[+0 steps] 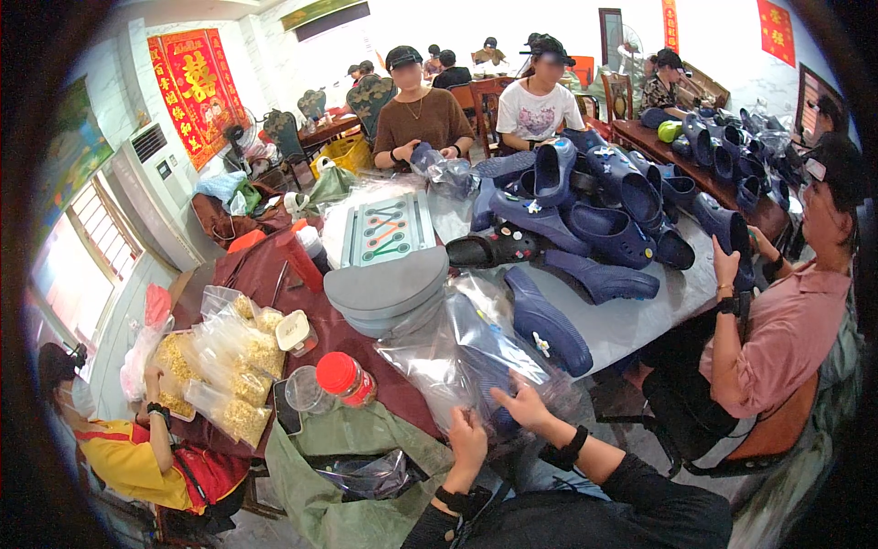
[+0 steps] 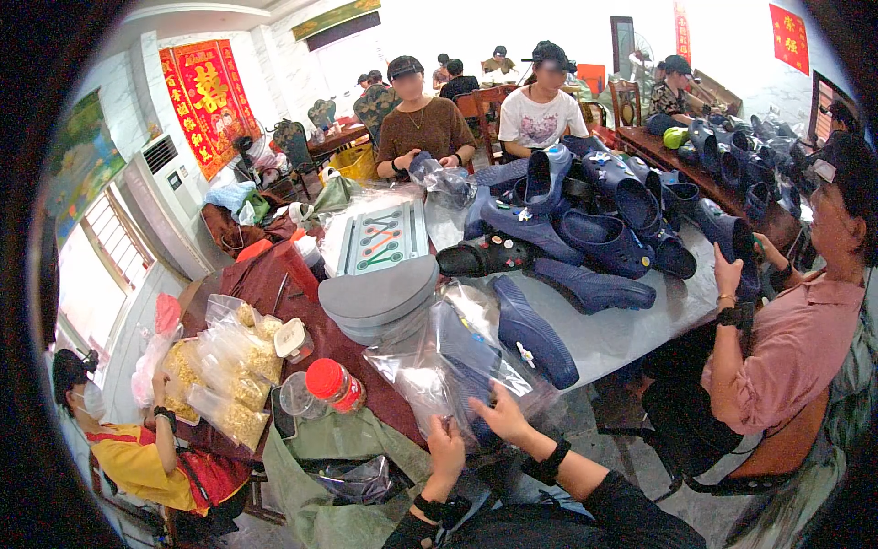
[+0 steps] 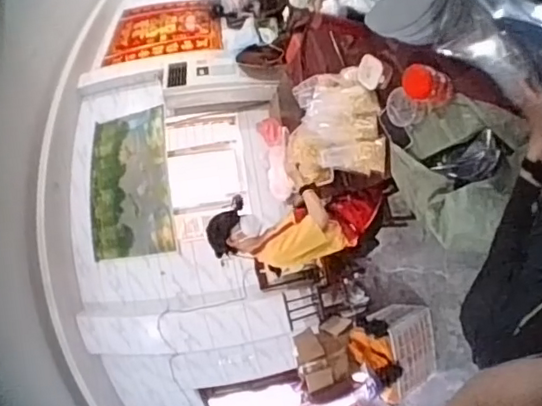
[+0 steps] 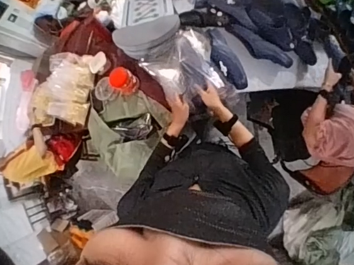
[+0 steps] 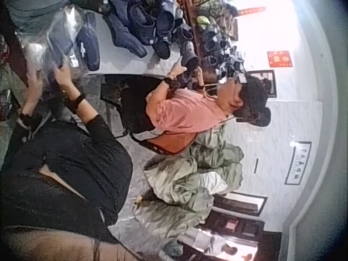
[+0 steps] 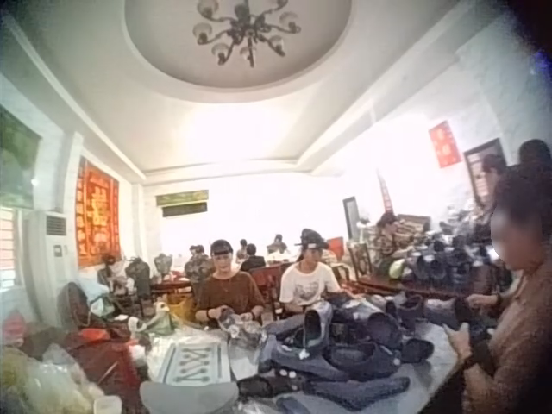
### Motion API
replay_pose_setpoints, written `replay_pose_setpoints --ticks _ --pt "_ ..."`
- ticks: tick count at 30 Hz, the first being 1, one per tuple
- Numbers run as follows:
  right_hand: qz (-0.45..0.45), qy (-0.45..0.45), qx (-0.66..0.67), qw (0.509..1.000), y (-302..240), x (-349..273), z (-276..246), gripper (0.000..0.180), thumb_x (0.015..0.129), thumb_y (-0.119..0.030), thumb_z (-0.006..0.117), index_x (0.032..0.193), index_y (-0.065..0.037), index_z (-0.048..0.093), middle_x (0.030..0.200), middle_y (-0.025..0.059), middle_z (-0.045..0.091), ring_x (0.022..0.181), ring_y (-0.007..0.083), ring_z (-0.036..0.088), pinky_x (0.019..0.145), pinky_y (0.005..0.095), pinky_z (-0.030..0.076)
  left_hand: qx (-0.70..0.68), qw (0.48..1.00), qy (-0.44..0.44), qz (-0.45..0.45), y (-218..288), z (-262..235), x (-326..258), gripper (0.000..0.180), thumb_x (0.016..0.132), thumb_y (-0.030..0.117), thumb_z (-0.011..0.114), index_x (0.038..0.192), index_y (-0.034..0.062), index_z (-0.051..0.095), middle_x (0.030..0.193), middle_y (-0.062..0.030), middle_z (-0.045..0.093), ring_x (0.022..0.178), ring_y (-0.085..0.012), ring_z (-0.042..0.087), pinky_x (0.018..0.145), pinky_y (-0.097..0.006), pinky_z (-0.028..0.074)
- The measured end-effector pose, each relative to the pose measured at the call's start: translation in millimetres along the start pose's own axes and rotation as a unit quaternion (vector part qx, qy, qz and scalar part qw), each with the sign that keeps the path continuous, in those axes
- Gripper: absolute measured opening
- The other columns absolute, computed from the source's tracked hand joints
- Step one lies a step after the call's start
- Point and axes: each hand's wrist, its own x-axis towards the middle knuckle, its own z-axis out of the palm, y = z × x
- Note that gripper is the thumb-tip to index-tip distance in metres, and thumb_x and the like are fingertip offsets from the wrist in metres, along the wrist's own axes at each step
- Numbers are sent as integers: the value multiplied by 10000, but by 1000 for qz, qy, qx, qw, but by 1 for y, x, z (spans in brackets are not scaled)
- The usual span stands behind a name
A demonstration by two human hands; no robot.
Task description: Packing blue shoes into plastic bags and placing them into a larger green bag.
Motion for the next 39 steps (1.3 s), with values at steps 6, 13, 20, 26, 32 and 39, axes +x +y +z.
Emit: replay_pose_setpoints --ticks 6,13,20,26,32,39 --pt "-57 -154 28 986 23 -29 1 854 734 -244 743 1363 79 264 1328 259 408 1229 274 433 1017 347 347 12 1000 -8 -3 -5 10 -1 149 937 134 481 972 -7 446 788 -190 575 707 -318 568 658 -402 434" --pt "-46 -33 -107 993 1 -45 -3 933 703 -226 717 1401 65 170 1238 323 466 1133 401 512 946 411 416 -71 997 -2 1 -25 11 -8 147 946 143 477 955 -2 454 753 -185 556 700 -324 567 656 -397 437" --pt "-72 30 -149 986 -17 -26 -7 836 682 -207 714 1383 -15 303 1110 289 575 989 428 583 827 446 483 -55 998 0 18 -10 7 0 165 950 145 485 949 -16 451 763 -191 571 679 -315 582 622 -375 443" --pt "-106 79 -142 981 -16 -21 -13 792 695 -212 715 1367 -21 343 1146 254 578 1008 403 591 838 423 484 7 999 15 39 -9 2 -3 143 941 131 489 956 -11 472 752 -208 585 670 -334 601 603 -402 440" --pt "-62 84 -104 989 -19 -17 -13 759 702 -167 717 1362 -34 367 1111 253 593 989 344 618 828 378 484 3 999 41 -21 2 -5 -3 126 927 102 506 952 -20 491 820 -208 628 753 -314 628 674 -380 466" --pt "-29 57 -75 995 -24 -12 -22 741 709 -134 739 1346 8 387 1182 225 576 1081 261 588 886 329 458 -36 996 70 -40 -11 -7 2 144 930 113 500 941 -30 490 848 -201 619 757 -297 619 693 -381 463"
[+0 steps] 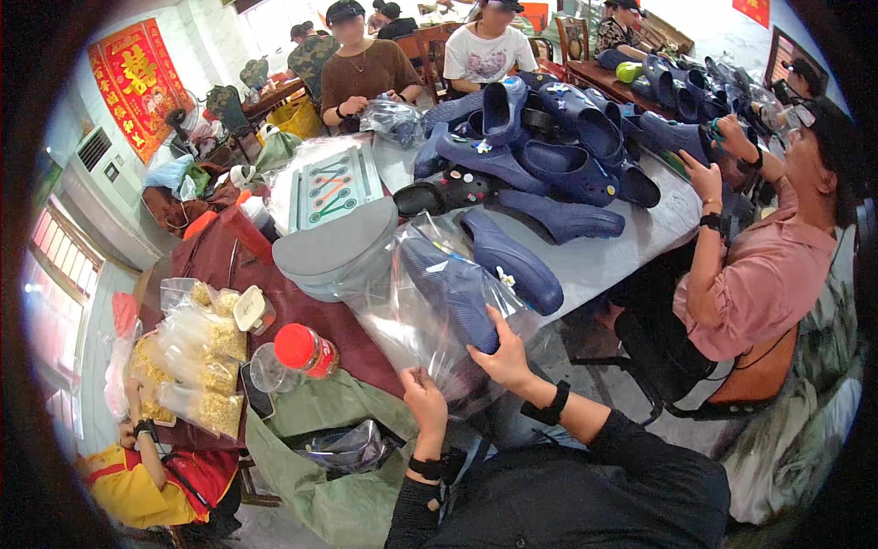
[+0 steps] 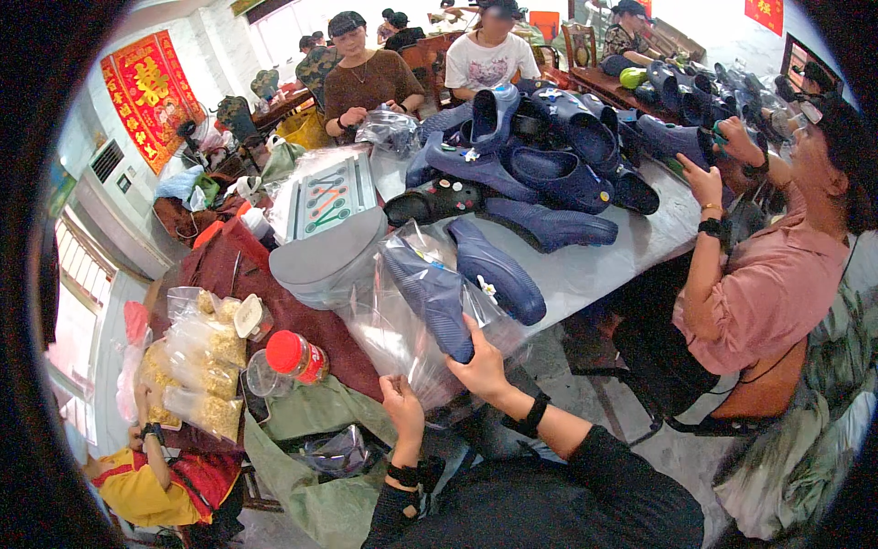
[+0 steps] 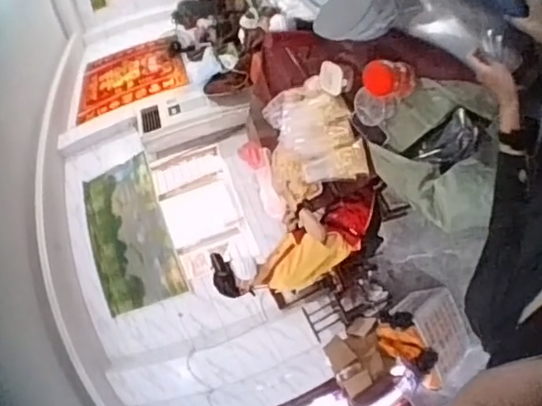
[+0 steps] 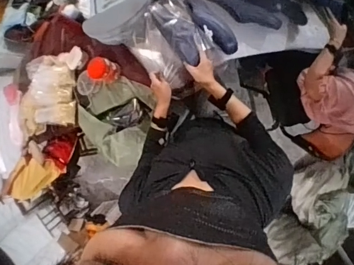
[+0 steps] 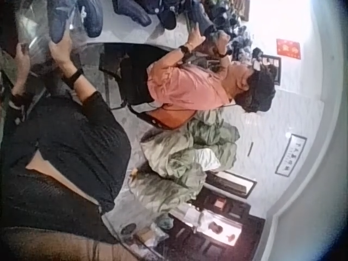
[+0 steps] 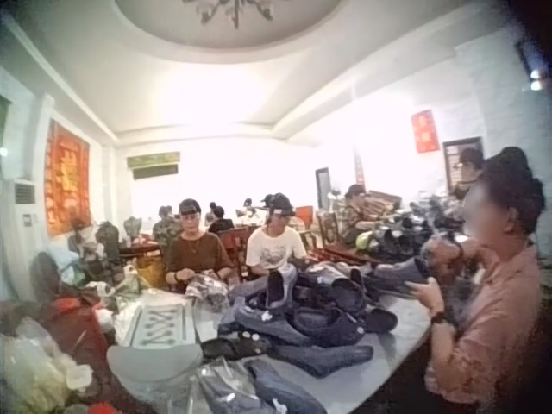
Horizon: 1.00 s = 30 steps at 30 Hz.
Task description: Packing blue shoes into plastic bags and placing them into a larger green bag.
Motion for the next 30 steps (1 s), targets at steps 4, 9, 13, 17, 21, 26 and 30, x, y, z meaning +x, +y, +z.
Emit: replay_pose_setpoints --ticks 4,9,13,17,21,26,30 --pt "-14 8 6 1000 6 1 4 735 709 -136 742 1338 13 393 1203 222 566 1092 255 584 889 327 456 49 998 -36 5 6 3 -5 151 933 120 495 951 -30 480 847 -182 610 761 -279 609 699 -363 463" --pt "-39 18 -4 999 9 2 10 736 701 -158 743 1333 1 401 1224 231 549 1117 311 569 905 345 454 14 999 -43 -3 8 6 -6 169 948 146 481 944 -23 483 796 -146 600 739 -239 582 702 -354 450" --pt "-21 9 -19 1000 11 2 14 731 702 -172 741 1332 -9 407 1219 236 548 1120 320 564 910 351 452 21 998 -62 12 5 6 -7 191 955 147 464 1035 -26 466 857 -163 605 763 -262 581 721 -369 453" --pt "-10 26 -25 999 7 -1 12 731 708 -176 735 1338 -16 399 1200 240 557 1079 327 589 876 358 472 115 984 -17 135 6 6 -6 339 965 137 423 1285 26 398 1114 -253 571 886 -385 595 756 -417 467" --pt "-66 76 -29 995 22 -7 12 752 711 -168 730 1356 -18 372 1137 242 589 1006 333 623 834 362 490 85 986 -114 81 4 3 -3 546 938 60 416 1453 135 250 1173 -251 541 917 -393 577 742 -424 462" --pt "-58 13 -61 996 20 -3 10 755 727 -202 720 1364 -27 354 1109 258 590 961 364 627 788 383 502 165 965 -132 153 5 11 -4 532 938 77 427 1443 184 297 1000 -183 575 824 -375 573 681 -432 451" --pt "-31 6 -67 997 22 0 10 745 725 -238 728 1347 -28 376 1084 246 605 941 365 633 776 393 505 160 965 -149 145 12 13 -7 489 951 107 419 1428 172 330 974 -173 575 807 -370 574 674 -436 448"
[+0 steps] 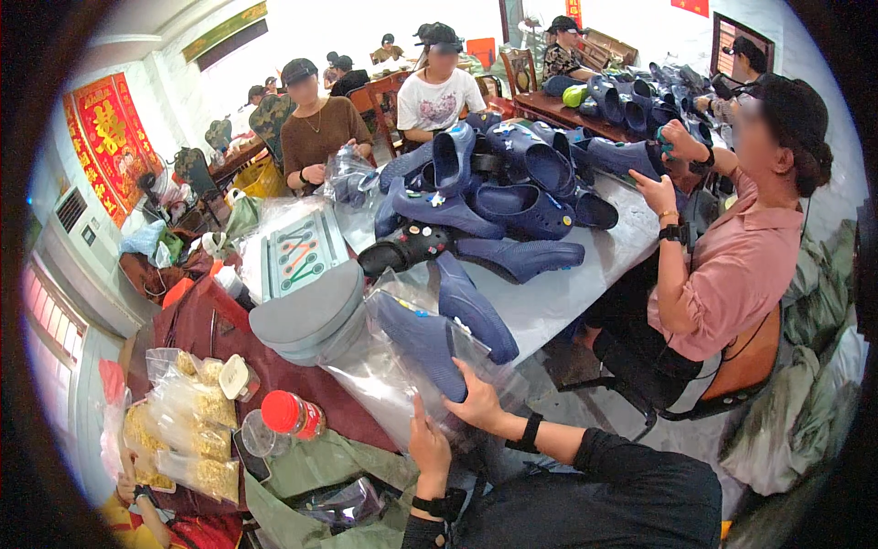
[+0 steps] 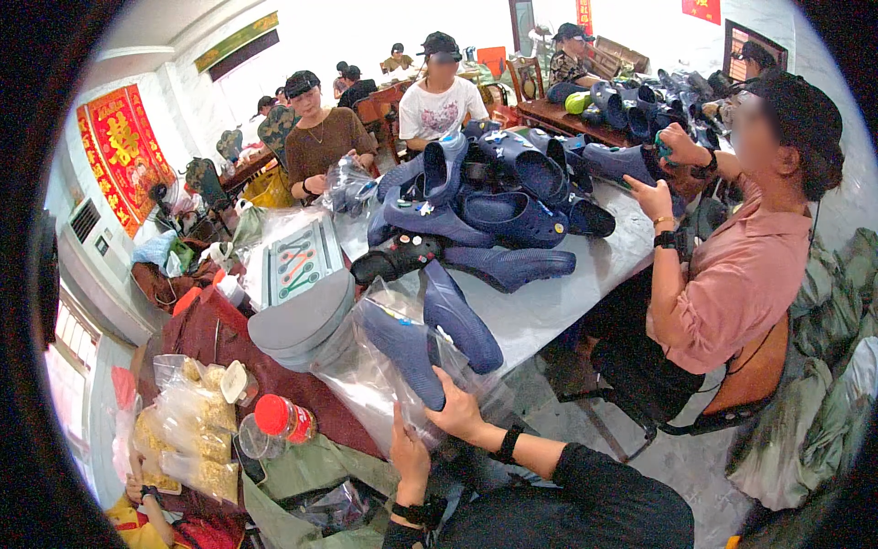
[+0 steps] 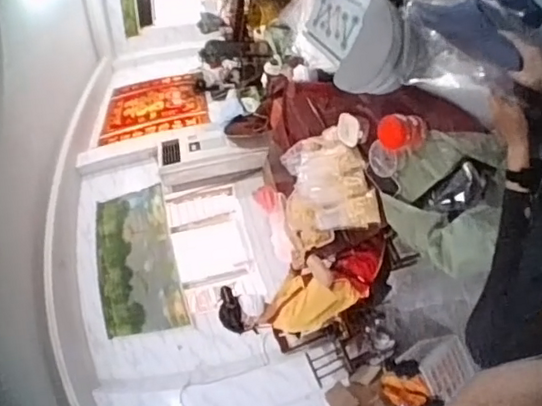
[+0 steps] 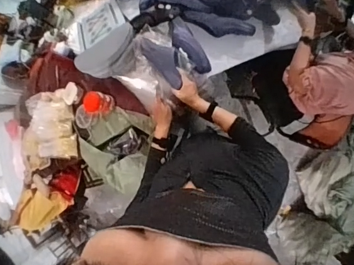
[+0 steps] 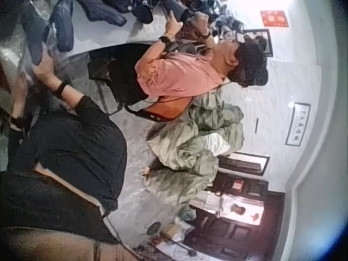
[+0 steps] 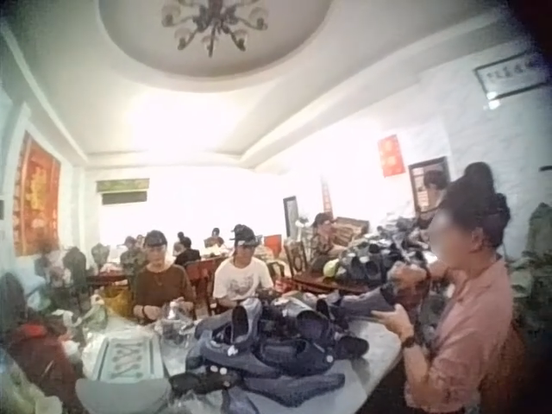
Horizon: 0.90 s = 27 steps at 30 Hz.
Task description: Packing blue shoes into plastic bags and placing them into a larger green bag.
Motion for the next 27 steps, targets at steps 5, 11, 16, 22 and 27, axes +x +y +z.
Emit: replay_pose_setpoints --ticks 5,11,16,22,27 --pt "-19 45 27 998 8 4 15 720 741 -273 704 1334 -38 370 1017 262 619 915 402 625 784 431 499 -39 998 34 33 -12 0 1 472 949 106 422 1413 162 357 969 -179 586 804 -370 575 678 -447 445" --pt "80 -33 56 995 10 15 17 744 773 -348 714 1311 43 380 1215 263 516 1122 367 528 931 392 423 21 998 -15 -50 -20 -2 -3 494 946 119 437 1426 174 330 1062 -190 599 860 -374 587 705 -432 463" --pt "44 -52 -44 997 -1 8 -10 825 754 -388 719 1344 38 331 1253 250 492 1160 378 495 972 409 395 23 999 24 -30 -12 -1 -3 556 927 85 455 1448 156 273 1043 -223 615 841 -368 611 725 -434 465" --pt "-113 17 -63 991 3 1 -54 627 727 -229 718 1249 1 460 1253 211 489 1160 370 475 971 395 403 -66 986 21 -151 -14 -5 -3 625 898 164 529 1447 106 237 915 -191 637 778 -341 617 699 -407 464" --pt "-146 170 -178 958 13 23 -63 540 723 -165 719 1209 -51 513 1128 143 500 1083 330 466 918 428 373 -87 985 27 -148 -12 -1 2 689 873 210 587 1450 114 222 906 -173 637 778 -339 613 719 -412 459"
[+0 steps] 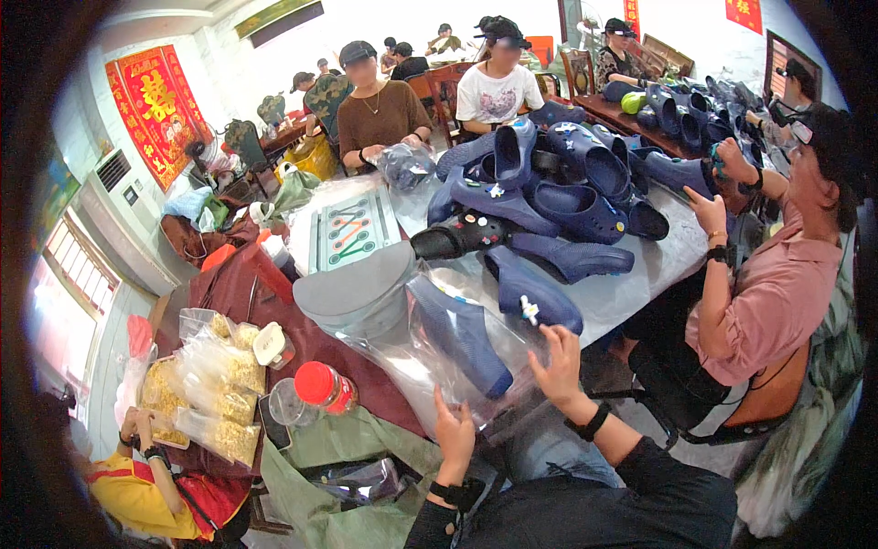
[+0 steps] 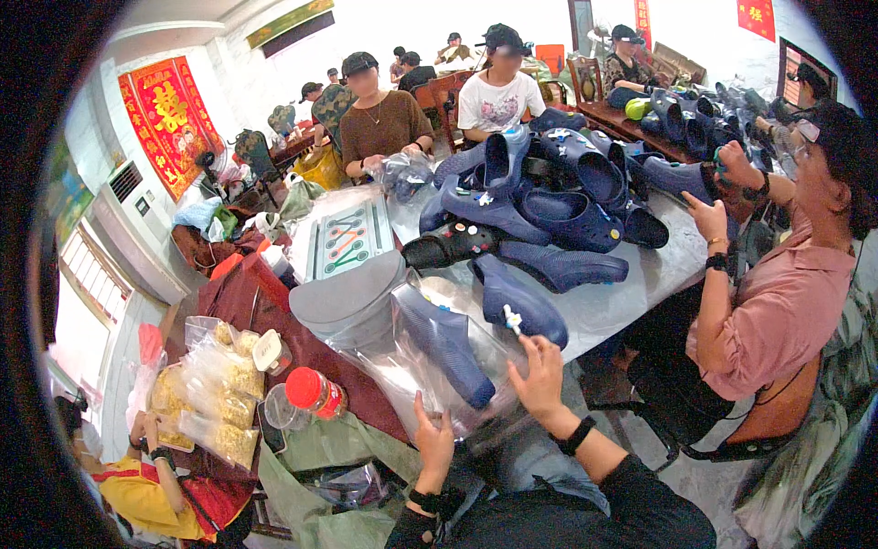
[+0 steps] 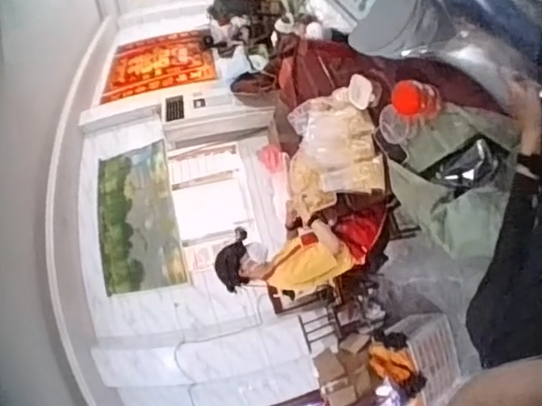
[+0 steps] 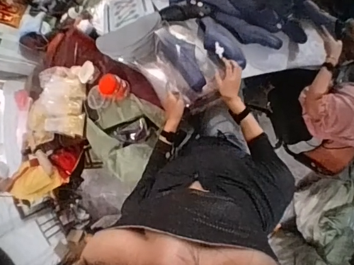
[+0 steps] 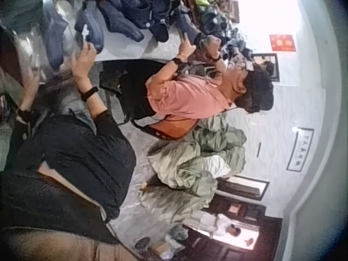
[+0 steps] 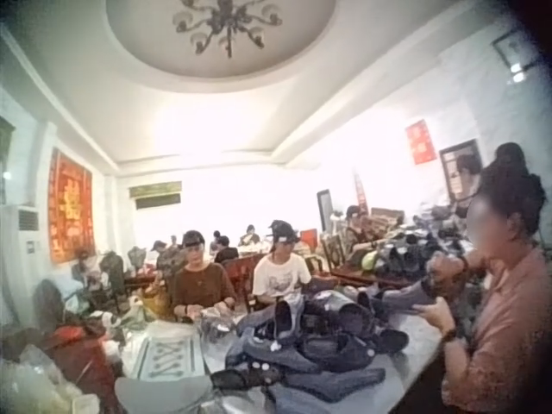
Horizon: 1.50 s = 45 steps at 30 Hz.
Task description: Packing blue shoes into plastic bags and placing them into a larger green bag.
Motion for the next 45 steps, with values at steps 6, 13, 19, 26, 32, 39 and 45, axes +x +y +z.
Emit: replay_pose_setpoints --ticks 6,13,19,26,32,39,45 --pt "122 42 -116 985 40 19 16 832 685 -179 758 1379 -101 307 1460 226 213 1318 419 251 1039 513 245 29 997 -64 10 1 8 5 874 795 369 705 1459 138 186 853 -154 607 738 -325 598 680 -404 458" --pt "150 6 -40 988 81 13 18 855 708 -190 746 1388 -42 251 1440 224 252 1312 387 286 1043 473 277 50 997 -62 2 -3 9 6 878 788 386 712 1447 98 206 972 -217 625 820 -379 609 707 -419 463" --pt "327 157 95 927 117 34 26 938 719 -301 778 1381 44 211 1370 280 345 1265 357 386 1042 416 308 68 997 -41 22 4 8 2 849 796 349 711 1452 144 212 782 -131 626 694 -290 602 656 -384 462" --pt "355 98 336 867 116 47 21 701 710 -162 802 1200 9 331 1123 161 514 1007 209 540 882 319 443 64 997 -38 8 -5 4 1 736 851 228 628 1453 135 215 869 -162 630 761 -342 609 694 -410 461" --pt "94 134 184 969 60 49 -8 760 667 -110 818 1231 -14 318 1106 136 513 995 233 554 856 343 452 58 997 -8 55 -5 0 -1 657 867 96 553 1446 131 246 855 -167 625 756 -344 610 693 -412 463" --pt "-113 133 93 980 5 92 -41 698 621 -149 817 1201 4 459 1091 189 555 986 322 572 858 380 463 83 995 5 55 -2 -1 -4 659 856 77 556 1442 120 258 822 -153 623 711 -320 610 641 -403 465" --pt "-272 189 109 937 -20 128 -23 634 629 -169 794 1158 -6 485 1055 180 573 920 323 576 792 402 475 62 994 15 89 -4 1 -3 644 848 73 557 1429 102 282 808 -154 618 702 -319 605 633 -398 465"
